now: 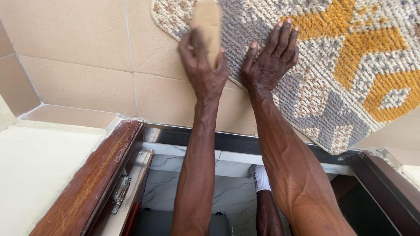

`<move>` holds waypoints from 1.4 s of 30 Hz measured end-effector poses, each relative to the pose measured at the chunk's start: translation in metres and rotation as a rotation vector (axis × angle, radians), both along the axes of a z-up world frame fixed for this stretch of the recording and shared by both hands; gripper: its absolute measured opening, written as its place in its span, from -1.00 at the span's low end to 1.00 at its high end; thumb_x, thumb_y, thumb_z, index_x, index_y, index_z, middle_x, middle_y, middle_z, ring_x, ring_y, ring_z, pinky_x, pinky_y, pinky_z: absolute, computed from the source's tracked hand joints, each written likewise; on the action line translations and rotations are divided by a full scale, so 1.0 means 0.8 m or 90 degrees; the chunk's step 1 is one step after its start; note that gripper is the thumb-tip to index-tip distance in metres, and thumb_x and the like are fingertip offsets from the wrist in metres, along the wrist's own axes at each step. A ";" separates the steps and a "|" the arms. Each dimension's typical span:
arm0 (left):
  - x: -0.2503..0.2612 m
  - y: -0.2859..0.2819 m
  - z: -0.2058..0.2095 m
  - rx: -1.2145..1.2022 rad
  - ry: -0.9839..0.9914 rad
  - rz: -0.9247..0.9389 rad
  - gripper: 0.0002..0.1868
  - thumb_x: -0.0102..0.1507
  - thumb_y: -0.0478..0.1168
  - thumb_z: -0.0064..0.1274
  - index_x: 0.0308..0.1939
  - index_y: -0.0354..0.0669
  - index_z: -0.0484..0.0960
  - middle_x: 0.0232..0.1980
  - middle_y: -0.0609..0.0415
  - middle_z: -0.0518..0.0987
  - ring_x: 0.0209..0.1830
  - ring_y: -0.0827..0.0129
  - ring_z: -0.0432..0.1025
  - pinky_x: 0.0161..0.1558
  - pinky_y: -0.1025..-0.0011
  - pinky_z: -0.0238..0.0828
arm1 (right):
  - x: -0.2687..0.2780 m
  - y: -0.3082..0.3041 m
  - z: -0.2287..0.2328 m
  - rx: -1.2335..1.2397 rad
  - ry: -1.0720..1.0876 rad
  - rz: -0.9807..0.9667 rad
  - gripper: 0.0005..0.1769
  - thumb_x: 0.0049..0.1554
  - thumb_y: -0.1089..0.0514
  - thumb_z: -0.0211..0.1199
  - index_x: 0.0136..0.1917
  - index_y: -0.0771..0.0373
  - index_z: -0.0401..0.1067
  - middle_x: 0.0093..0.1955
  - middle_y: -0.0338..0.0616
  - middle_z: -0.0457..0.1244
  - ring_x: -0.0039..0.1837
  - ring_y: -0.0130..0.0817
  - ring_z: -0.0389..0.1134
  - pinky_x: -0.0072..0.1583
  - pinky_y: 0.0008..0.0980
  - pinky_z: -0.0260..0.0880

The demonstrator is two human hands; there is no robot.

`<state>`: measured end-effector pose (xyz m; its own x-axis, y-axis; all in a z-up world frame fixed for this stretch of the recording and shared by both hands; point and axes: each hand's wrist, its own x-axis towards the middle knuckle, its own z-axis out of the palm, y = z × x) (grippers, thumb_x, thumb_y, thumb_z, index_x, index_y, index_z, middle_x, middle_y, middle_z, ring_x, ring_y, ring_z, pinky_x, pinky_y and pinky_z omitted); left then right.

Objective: The person scrubs a rug with a brush, moving the brush back and forth across different sections while holding the rug in place by hand.

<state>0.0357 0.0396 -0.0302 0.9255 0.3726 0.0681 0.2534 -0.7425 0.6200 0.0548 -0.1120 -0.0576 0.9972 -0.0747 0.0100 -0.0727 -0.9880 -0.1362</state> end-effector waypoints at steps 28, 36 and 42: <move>0.019 -0.016 -0.028 -0.005 0.037 -0.219 -0.19 0.44 -0.11 0.17 0.62 -0.24 0.05 0.51 -0.27 0.20 0.50 -0.06 0.23 0.45 0.09 0.46 | -0.001 0.002 0.000 -0.017 -0.016 0.009 -0.31 0.43 -0.17 -0.11 0.66 0.23 -0.06 0.73 -0.05 -0.15 0.74 -0.13 -0.23 0.64 0.00 -0.18; -0.013 0.071 0.009 0.050 0.031 0.113 -0.10 0.36 -0.15 0.27 0.63 -0.17 0.04 0.45 -0.23 0.21 0.43 0.00 0.31 0.31 0.18 0.61 | 0.000 0.005 0.008 0.000 -0.025 0.014 -0.30 0.39 -0.13 -0.13 0.65 0.25 -0.07 0.72 -0.02 -0.16 0.74 -0.10 -0.24 0.66 0.03 -0.20; 0.014 -0.008 0.000 -0.080 0.004 -0.201 -0.12 0.35 -0.14 0.25 0.60 -0.21 0.05 0.44 -0.26 0.25 0.45 -0.07 0.30 0.41 0.11 0.46 | -0.001 -0.002 -0.009 -0.032 -0.045 0.019 -0.30 0.41 -0.19 -0.11 0.65 0.19 -0.08 0.73 -0.07 -0.17 0.75 -0.13 -0.25 0.67 0.03 -0.21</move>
